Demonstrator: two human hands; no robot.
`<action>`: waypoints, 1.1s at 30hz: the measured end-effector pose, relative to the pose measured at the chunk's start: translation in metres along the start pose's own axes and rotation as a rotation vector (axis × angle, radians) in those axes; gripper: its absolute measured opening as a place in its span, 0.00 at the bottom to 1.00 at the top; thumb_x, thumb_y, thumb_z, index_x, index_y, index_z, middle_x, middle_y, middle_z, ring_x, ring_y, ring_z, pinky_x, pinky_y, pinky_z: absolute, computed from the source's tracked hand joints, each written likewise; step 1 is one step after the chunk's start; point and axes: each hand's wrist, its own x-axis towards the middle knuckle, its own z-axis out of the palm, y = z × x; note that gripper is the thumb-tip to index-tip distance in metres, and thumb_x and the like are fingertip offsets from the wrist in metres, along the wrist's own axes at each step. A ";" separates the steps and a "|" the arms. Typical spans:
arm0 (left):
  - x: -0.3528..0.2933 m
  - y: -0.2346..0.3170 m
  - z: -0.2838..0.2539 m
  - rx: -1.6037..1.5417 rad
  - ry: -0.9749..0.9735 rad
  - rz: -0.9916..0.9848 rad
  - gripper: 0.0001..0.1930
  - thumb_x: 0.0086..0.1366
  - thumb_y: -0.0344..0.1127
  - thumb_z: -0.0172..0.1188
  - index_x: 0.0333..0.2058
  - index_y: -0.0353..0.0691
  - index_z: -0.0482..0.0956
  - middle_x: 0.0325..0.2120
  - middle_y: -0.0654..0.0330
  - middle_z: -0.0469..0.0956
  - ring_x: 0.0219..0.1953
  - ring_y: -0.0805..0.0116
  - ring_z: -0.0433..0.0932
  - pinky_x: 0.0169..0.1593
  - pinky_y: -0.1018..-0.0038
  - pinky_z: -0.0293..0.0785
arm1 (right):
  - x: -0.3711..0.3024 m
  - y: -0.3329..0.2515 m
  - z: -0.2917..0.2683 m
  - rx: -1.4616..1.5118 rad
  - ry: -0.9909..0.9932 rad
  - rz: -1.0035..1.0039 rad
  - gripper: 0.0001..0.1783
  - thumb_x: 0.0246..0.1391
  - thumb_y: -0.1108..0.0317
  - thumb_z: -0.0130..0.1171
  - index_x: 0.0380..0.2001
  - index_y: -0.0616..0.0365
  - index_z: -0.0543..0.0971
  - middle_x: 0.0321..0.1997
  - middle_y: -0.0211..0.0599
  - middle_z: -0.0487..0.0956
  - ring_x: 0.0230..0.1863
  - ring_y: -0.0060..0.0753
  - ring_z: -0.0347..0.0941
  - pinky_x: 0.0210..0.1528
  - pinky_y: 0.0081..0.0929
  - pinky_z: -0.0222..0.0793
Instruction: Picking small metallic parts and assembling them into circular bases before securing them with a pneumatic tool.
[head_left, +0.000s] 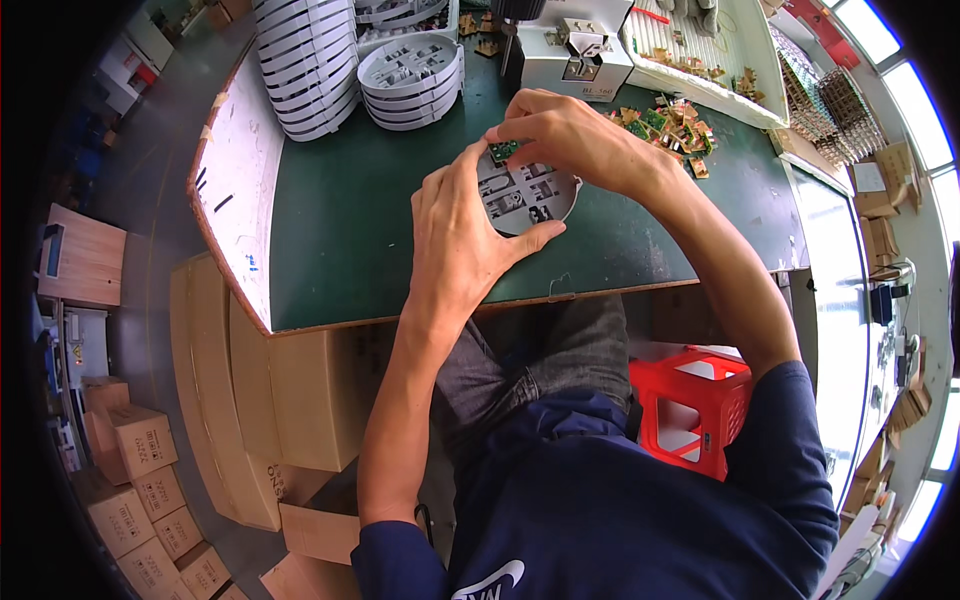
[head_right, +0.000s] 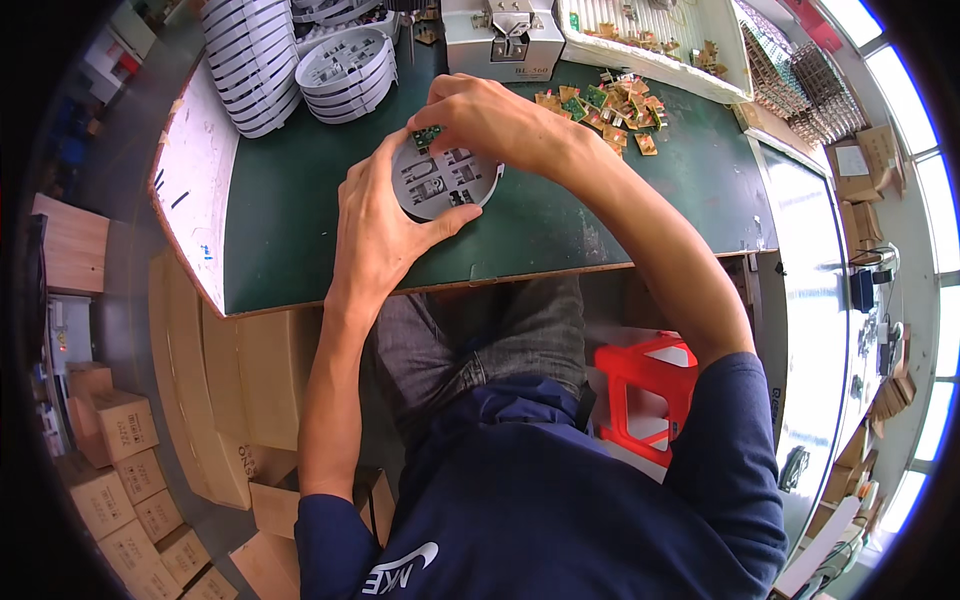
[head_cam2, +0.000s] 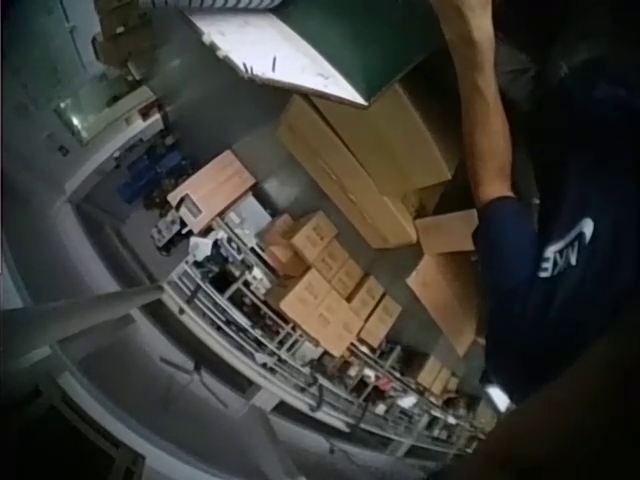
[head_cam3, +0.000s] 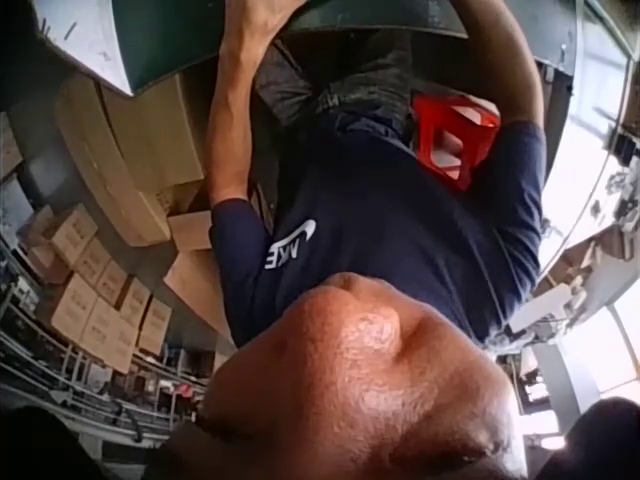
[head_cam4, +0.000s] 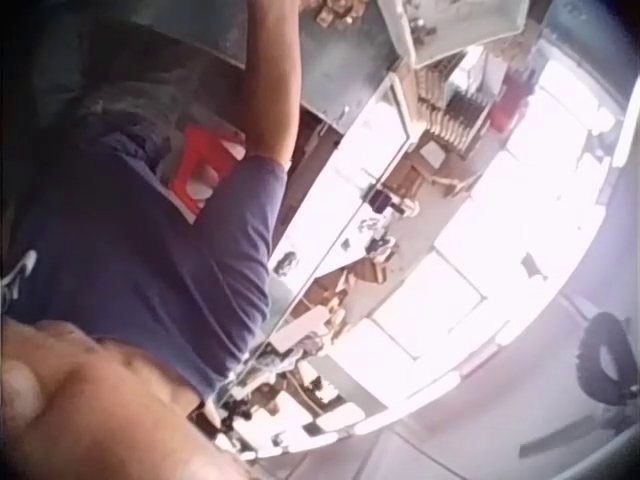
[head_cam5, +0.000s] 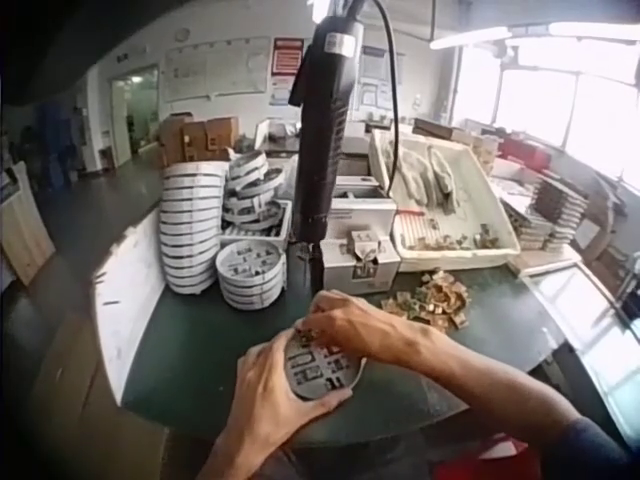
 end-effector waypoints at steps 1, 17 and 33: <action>0.000 0.000 -0.001 -0.005 -0.013 0.001 0.49 0.44 0.48 0.84 0.62 0.35 0.70 0.52 0.46 0.78 0.56 0.46 0.75 0.60 0.53 0.72 | 0.000 0.001 0.000 0.013 0.003 0.000 0.22 0.52 0.72 0.68 0.53 0.57 0.83 0.48 0.44 0.78 0.47 0.47 0.80 0.47 0.39 0.80; -0.001 -0.006 0.006 0.270 0.009 0.121 0.47 0.53 0.71 0.69 0.53 0.29 0.77 0.59 0.44 0.73 0.55 0.47 0.73 0.62 0.53 0.65 | -0.029 0.002 0.005 0.042 0.212 -0.047 0.17 0.59 0.77 0.62 0.52 0.57 0.83 0.56 0.45 0.81 0.56 0.48 0.78 0.56 0.38 0.78; -0.003 -0.005 0.002 0.220 -0.061 0.130 0.46 0.54 0.67 0.71 0.56 0.31 0.73 0.60 0.48 0.72 0.60 0.49 0.72 0.65 0.53 0.63 | 0.062 -0.030 -0.112 1.168 0.891 0.014 0.25 0.64 0.54 0.66 0.49 0.64 0.72 0.34 0.36 0.81 0.29 0.25 0.78 0.31 0.23 0.77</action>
